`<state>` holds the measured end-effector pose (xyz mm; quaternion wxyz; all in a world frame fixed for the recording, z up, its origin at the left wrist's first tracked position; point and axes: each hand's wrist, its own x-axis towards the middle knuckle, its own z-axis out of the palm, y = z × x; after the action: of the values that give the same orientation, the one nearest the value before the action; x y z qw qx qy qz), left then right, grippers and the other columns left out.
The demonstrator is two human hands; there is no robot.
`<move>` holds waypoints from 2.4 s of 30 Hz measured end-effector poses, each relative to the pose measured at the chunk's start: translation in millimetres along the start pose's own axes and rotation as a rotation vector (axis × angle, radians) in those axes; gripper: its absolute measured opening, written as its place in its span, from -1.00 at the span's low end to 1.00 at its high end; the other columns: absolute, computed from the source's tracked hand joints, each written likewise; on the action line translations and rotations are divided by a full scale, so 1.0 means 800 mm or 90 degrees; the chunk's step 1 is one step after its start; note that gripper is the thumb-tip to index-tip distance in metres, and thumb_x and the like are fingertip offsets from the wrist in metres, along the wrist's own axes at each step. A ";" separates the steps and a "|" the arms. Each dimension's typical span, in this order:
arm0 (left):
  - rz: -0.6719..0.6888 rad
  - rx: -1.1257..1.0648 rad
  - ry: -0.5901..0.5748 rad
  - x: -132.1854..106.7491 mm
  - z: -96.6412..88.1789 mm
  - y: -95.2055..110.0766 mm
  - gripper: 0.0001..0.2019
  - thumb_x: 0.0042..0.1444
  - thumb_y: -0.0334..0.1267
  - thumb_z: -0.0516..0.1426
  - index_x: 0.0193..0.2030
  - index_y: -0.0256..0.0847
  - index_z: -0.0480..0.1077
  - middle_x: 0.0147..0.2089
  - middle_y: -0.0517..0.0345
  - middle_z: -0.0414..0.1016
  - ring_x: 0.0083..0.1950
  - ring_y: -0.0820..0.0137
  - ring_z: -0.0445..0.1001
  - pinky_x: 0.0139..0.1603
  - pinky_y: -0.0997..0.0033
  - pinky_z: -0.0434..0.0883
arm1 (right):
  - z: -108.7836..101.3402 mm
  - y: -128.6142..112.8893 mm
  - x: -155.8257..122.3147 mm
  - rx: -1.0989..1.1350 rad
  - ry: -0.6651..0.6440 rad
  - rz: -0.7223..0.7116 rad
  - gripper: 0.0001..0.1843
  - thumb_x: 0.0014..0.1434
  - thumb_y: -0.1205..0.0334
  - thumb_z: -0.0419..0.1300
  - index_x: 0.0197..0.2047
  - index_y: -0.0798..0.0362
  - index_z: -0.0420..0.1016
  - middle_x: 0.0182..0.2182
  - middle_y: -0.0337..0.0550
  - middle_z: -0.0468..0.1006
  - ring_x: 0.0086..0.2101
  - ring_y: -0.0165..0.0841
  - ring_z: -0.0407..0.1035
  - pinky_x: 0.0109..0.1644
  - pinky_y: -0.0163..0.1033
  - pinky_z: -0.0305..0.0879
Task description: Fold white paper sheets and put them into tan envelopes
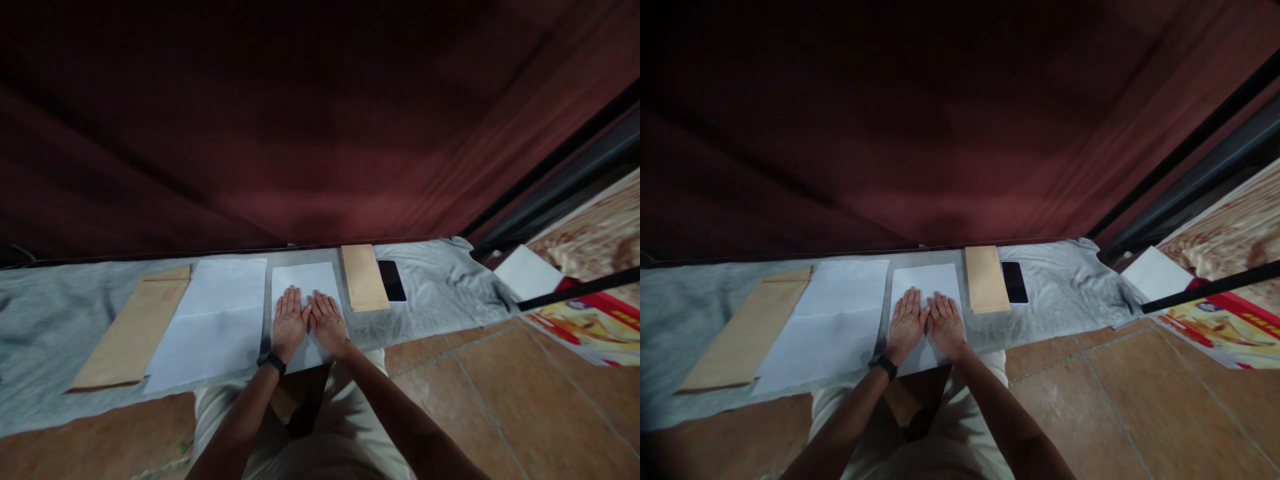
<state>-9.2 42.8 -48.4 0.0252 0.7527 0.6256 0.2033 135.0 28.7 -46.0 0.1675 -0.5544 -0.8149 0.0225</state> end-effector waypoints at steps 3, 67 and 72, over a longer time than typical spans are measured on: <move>-0.024 0.010 0.023 -0.001 -0.002 -0.011 -0.37 0.40 -0.07 -0.16 0.45 -0.48 0.08 0.50 -0.31 0.08 0.54 0.06 0.00 0.49 -0.07 0.07 | 0.003 0.007 0.005 0.007 0.017 0.025 -0.46 0.47 0.15 -0.05 0.43 0.10 0.19 0.42 0.03 0.17 0.39 -0.16 0.05 0.43 0.05 0.04; 0.091 0.001 -0.051 -0.062 -0.021 0.022 -0.46 0.37 -0.19 -0.11 0.44 -0.27 0.17 0.50 -0.09 0.12 0.54 0.10 -0.01 0.49 -0.11 0.07 | -0.023 0.024 -0.066 -0.001 0.021 -0.003 -0.43 0.42 0.10 0.06 0.43 0.04 0.21 0.39 -0.01 0.23 0.34 -0.17 0.17 0.43 0.02 0.06; 0.199 0.027 -0.092 -0.089 -0.037 0.034 -0.44 0.34 -0.05 -0.01 0.43 -0.15 0.20 0.50 -0.03 0.13 0.54 0.09 0.02 0.52 -0.18 -0.01 | -0.026 0.025 -0.065 -0.001 0.019 0.000 -0.44 0.43 0.10 0.06 0.43 0.03 0.21 0.39 -0.03 0.24 0.34 -0.19 0.16 0.43 0.01 0.05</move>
<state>-3.4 -37.2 -33.0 0.0222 0.8538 0.5018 0.1367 176.1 -14.4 -43.8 0.1790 -0.5550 -0.8123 0.0134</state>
